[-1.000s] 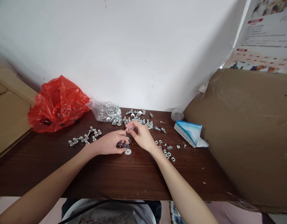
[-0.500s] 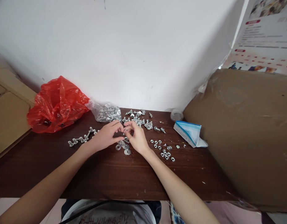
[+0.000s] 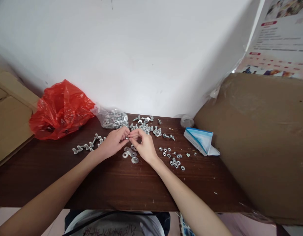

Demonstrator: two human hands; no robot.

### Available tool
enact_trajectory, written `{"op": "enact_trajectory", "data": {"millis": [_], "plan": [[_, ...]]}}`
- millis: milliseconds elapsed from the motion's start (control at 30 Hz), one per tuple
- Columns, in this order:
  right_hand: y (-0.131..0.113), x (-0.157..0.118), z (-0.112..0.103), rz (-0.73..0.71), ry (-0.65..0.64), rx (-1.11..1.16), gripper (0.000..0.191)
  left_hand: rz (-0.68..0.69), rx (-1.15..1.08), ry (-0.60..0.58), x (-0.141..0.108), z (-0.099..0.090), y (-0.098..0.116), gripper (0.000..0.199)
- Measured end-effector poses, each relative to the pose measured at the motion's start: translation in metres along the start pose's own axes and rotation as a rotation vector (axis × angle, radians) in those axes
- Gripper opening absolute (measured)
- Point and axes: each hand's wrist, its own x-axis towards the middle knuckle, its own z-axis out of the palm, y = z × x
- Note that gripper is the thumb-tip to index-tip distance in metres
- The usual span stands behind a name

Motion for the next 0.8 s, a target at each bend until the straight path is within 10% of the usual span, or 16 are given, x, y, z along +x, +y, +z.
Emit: {"op": "enact_trajectory", "data": {"millis": [433,800], "plan": [[-0.003,0.013,-0.024,0.004,0.174,-0.130,0.013,-0.130,0.295,-0.109,0.003,-0.018,-0.022,0.006],[0.001,0.009,-0.020,-0.055,0.056,-0.405,0.011,-0.195,0.427,-0.230,-0.002,-0.043,-0.019,0.005]]}}
